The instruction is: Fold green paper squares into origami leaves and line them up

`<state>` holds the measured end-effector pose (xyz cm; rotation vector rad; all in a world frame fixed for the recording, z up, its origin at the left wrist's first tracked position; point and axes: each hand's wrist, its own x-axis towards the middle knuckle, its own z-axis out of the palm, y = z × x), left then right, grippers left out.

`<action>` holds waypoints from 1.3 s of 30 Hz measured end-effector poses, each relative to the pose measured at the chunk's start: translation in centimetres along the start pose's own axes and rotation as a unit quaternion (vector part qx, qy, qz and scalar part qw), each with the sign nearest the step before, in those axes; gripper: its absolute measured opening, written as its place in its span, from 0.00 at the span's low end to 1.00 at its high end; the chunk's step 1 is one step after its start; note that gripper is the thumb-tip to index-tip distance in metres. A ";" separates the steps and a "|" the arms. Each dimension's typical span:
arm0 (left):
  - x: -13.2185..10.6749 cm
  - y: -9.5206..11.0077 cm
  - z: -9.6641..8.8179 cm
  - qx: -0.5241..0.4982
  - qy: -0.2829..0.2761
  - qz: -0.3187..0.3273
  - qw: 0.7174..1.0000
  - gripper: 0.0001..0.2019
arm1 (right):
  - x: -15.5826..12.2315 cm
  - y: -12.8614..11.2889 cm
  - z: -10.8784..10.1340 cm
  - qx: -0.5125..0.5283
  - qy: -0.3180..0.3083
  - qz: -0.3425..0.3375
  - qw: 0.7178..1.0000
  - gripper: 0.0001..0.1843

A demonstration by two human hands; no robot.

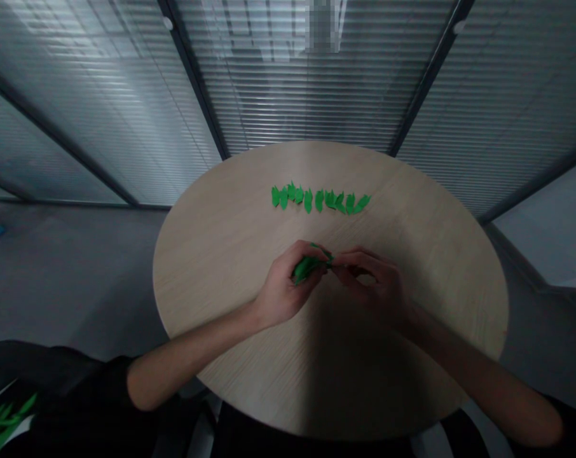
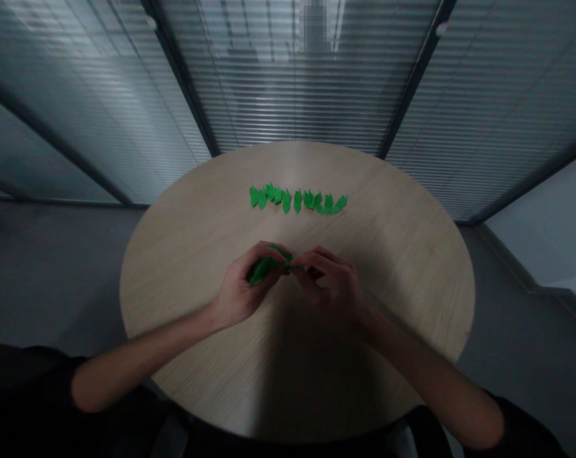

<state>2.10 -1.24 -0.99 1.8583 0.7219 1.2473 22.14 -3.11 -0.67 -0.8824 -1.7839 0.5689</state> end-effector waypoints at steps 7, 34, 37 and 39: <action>0.1 0.0 -0.3 0.021 -0.006 -0.012 1.000 0.08 | 0.1 -0.3 -0.1 0.037 0.014 0.020 0.999 0.08; 0.5 0.4 -0.6 0.051 -0.016 0.040 0.998 0.04 | 0.2 -0.3 -0.3 0.093 0.029 0.098 0.990 0.03; 0.5 0.6 -0.6 0.042 -0.010 0.035 0.998 0.03 | 0.3 -0.3 -0.3 0.097 0.019 0.090 0.991 0.02; 0.5 0.6 -0.5 0.035 -0.009 0.031 0.999 0.02 | 0.3 -0.3 -0.3 0.102 0.019 0.085 0.991 0.02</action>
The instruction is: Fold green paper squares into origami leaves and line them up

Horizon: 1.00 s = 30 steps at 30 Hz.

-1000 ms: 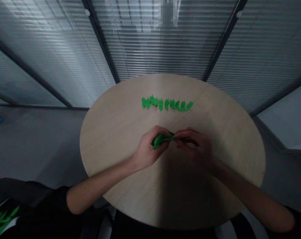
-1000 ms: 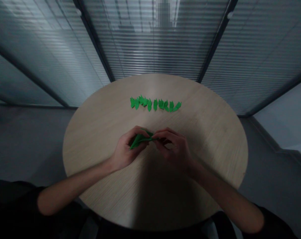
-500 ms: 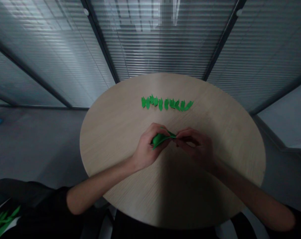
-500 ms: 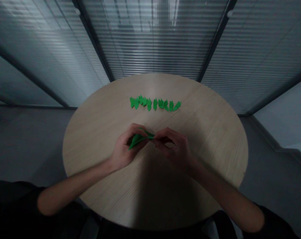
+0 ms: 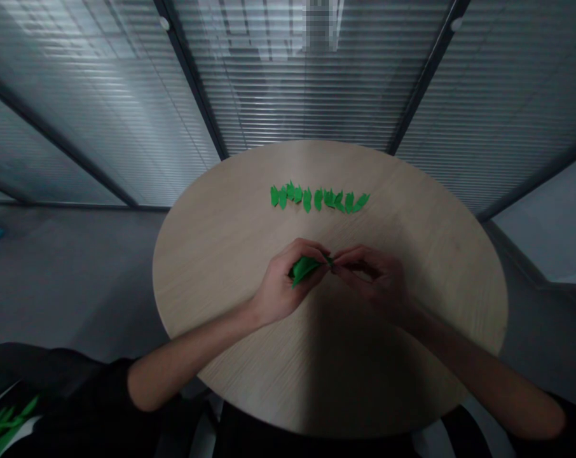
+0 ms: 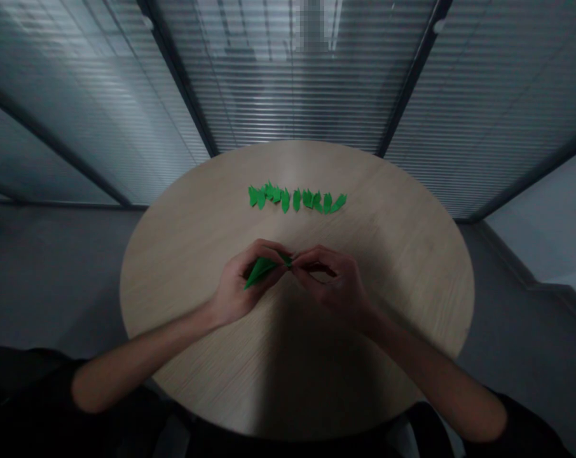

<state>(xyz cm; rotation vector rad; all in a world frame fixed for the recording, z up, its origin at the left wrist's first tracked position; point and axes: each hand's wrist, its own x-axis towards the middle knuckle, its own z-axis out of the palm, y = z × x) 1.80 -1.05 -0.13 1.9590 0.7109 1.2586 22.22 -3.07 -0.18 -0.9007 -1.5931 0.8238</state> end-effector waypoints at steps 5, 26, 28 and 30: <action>0.0 -0.1 0.1 -0.020 -0.004 -0.030 0.999 0.03 | -0.1 0.3 0.0 0.015 0.002 0.011 1.000 0.02; -0.3 0.0 0.4 -0.043 0.025 -0.039 0.998 0.03 | -0.1 0.0 0.1 0.033 0.006 0.075 0.997 0.09; -0.2 0.0 0.4 -0.049 0.031 -0.042 0.997 0.04 | -0.1 0.0 0.0 0.041 0.002 0.086 0.995 0.11; -0.2 0.0 0.4 -0.054 0.035 -0.047 0.997 0.04 | -0.1 0.0 0.0 0.050 -0.007 0.101 0.994 0.12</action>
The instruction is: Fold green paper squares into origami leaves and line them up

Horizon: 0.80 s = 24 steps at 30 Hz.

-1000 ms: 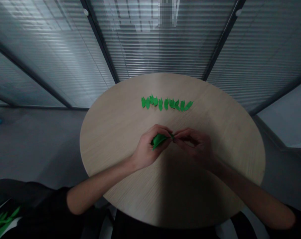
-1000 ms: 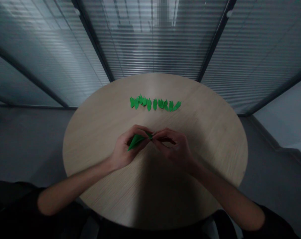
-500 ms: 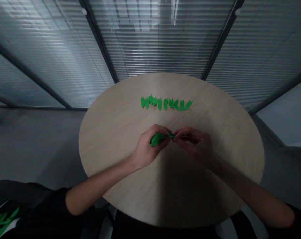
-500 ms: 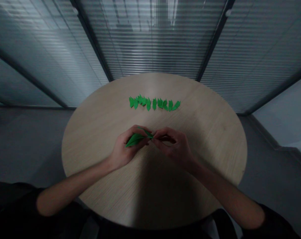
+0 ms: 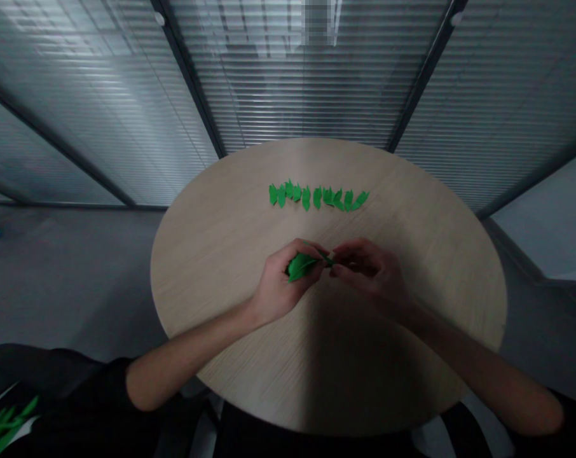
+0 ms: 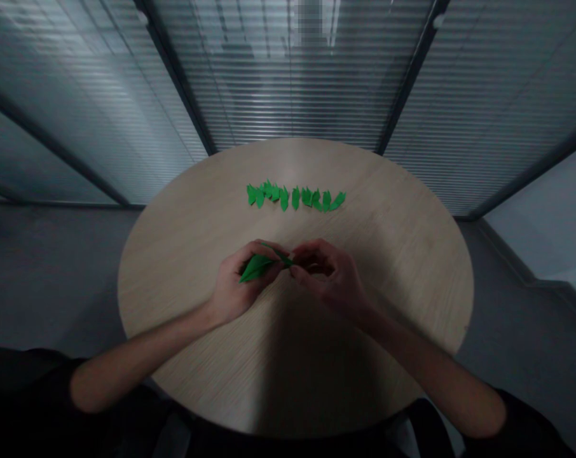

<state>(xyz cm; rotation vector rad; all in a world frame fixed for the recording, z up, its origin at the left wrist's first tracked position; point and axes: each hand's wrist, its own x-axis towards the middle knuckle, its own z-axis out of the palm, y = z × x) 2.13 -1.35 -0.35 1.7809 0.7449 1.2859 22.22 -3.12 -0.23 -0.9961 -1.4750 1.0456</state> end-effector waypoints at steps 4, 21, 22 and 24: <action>-0.1 0.0 0.0 0.005 0.004 -0.007 1.000 0.04 | 0.1 0.1 0.0 -0.005 -0.014 0.033 0.999 0.13; -0.2 0.5 0.0 0.004 0.000 -0.005 1.000 0.02 | 0.2 0.2 0.1 0.020 -0.009 0.041 0.999 0.10; -0.2 0.5 0.0 0.012 0.000 -0.003 1.000 0.02 | 0.1 0.2 0.1 0.014 -0.010 0.038 0.999 0.09; -0.3 0.4 0.0 0.025 0.001 0.000 1.000 0.03 | 0.1 0.3 0.2 -0.004 -0.012 0.026 1.000 0.07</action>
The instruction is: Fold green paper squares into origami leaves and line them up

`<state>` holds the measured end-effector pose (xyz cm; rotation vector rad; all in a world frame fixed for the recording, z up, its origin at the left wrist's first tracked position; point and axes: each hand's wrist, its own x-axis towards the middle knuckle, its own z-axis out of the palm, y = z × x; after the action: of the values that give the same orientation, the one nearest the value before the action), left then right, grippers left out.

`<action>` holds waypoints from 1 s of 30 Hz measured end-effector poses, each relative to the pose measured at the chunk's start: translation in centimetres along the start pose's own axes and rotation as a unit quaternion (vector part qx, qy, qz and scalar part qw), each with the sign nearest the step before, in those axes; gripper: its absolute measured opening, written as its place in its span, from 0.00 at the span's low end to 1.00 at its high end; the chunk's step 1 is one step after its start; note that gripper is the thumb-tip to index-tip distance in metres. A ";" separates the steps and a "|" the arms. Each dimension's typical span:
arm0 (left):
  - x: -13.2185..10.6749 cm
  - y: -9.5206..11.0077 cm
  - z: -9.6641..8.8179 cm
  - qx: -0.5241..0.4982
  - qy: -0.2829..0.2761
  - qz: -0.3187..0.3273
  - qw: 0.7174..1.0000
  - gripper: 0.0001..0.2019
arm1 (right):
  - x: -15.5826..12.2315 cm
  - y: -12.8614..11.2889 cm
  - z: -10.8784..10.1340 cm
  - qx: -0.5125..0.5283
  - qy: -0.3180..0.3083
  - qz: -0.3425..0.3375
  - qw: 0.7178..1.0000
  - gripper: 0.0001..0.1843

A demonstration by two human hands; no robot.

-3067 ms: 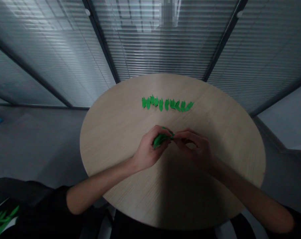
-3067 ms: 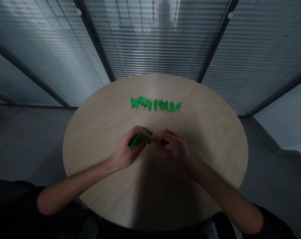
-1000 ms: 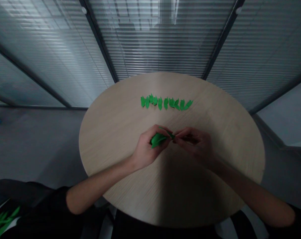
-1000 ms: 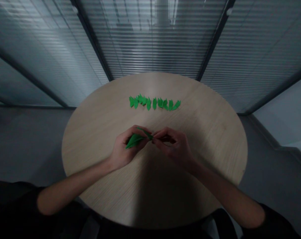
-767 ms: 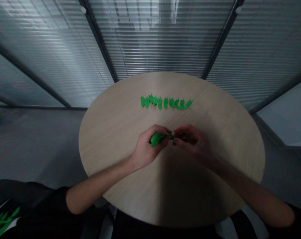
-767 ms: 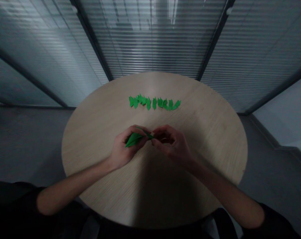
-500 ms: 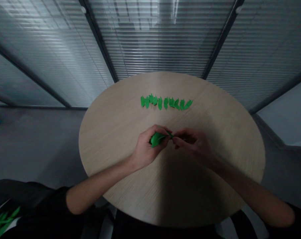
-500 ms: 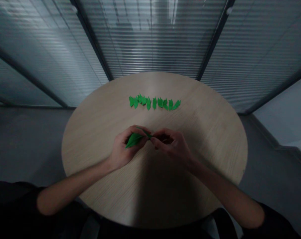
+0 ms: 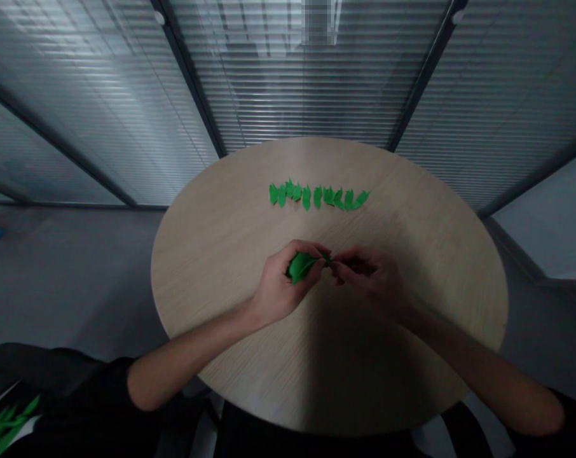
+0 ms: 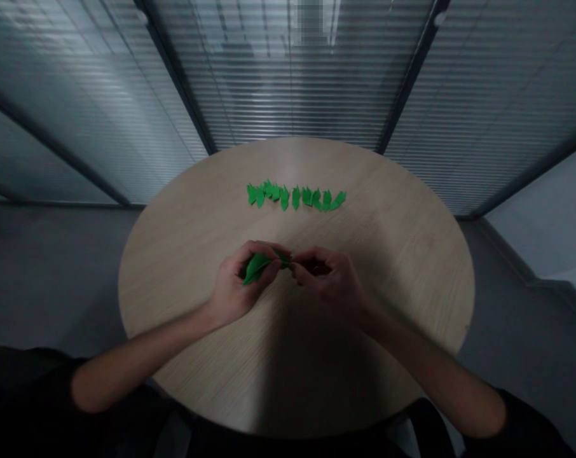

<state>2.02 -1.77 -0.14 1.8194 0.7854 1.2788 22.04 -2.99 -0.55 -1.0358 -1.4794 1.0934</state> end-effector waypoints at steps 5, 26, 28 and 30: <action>-0.2 -0.3 0.1 0.006 0.003 0.001 1.000 0.04 | -0.1 0.2 0.0 -0.081 0.001 -0.049 0.996 0.05; -0.3 -0.1 0.1 0.059 0.033 0.019 0.998 0.03 | -0.1 -0.3 0.1 -0.125 -0.008 -0.079 0.989 0.07; -0.3 -0.2 0.1 0.051 0.041 0.007 0.998 0.03 | -0.1 -0.3 0.1 -0.134 -0.005 -0.083 0.987 0.07; -0.3 -0.4 0.2 0.045 0.043 0.001 0.998 0.03 | -0.1 -0.3 0.1 -0.140 0.000 -0.081 0.987 0.06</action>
<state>2.07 -1.88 -0.63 1.8474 0.9005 1.3495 21.93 -3.15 -0.30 -1.0830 -1.7196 0.7862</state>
